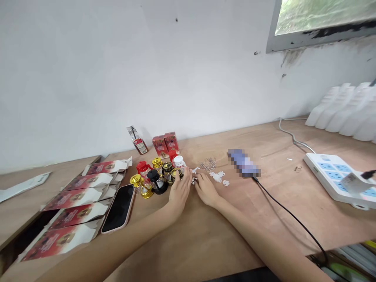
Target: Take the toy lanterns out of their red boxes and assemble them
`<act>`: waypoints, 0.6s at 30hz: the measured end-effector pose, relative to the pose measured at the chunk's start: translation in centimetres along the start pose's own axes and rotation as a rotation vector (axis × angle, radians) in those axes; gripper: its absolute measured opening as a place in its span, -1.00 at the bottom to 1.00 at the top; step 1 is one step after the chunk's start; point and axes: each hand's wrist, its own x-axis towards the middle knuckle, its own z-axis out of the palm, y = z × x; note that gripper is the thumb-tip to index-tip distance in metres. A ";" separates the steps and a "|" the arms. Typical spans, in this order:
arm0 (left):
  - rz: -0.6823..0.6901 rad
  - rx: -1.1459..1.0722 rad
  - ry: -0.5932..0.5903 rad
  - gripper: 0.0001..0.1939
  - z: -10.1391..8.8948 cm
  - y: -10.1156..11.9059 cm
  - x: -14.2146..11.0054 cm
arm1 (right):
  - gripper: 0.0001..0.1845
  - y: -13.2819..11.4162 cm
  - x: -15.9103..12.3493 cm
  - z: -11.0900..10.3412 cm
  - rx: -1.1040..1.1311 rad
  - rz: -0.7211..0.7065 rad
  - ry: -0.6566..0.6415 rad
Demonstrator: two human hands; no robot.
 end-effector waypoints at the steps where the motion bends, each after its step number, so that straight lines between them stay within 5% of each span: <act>1: 0.021 0.006 -0.023 -0.36 -1.0 -0.2 -0.1 | -0.74 -0.1 -0.1 0.1 -0.027 -0.023 -0.015; 5: 0.021 -0.025 -0.155 -0.41 -5.3 -2.6 1.5 | -0.67 -0.3 -0.6 0.5 -0.222 -0.115 -0.052; 8: -0.152 -0.075 -0.164 -0.42 -6.0 -6.8 5.3 | -0.54 -0.5 -0.8 0.5 -0.409 -0.175 -0.071; 10: -0.269 -0.104 -0.193 -0.44 -4.4 -10.3 8.3 | -0.49 -0.6 -0.9 0.5 -0.440 -0.183 -0.066; 13: -0.372 -0.185 -0.458 -0.41 0.0 -15.2 11.5 | -0.47 -0.9 -0.9 0.5 -0.447 -0.176 -0.050; 18: -0.370 -0.249 -0.599 -0.36 6.0 -19.6 12.2 | -0.45 -1.5 -0.8 0.3 -0.493 -0.164 -0.023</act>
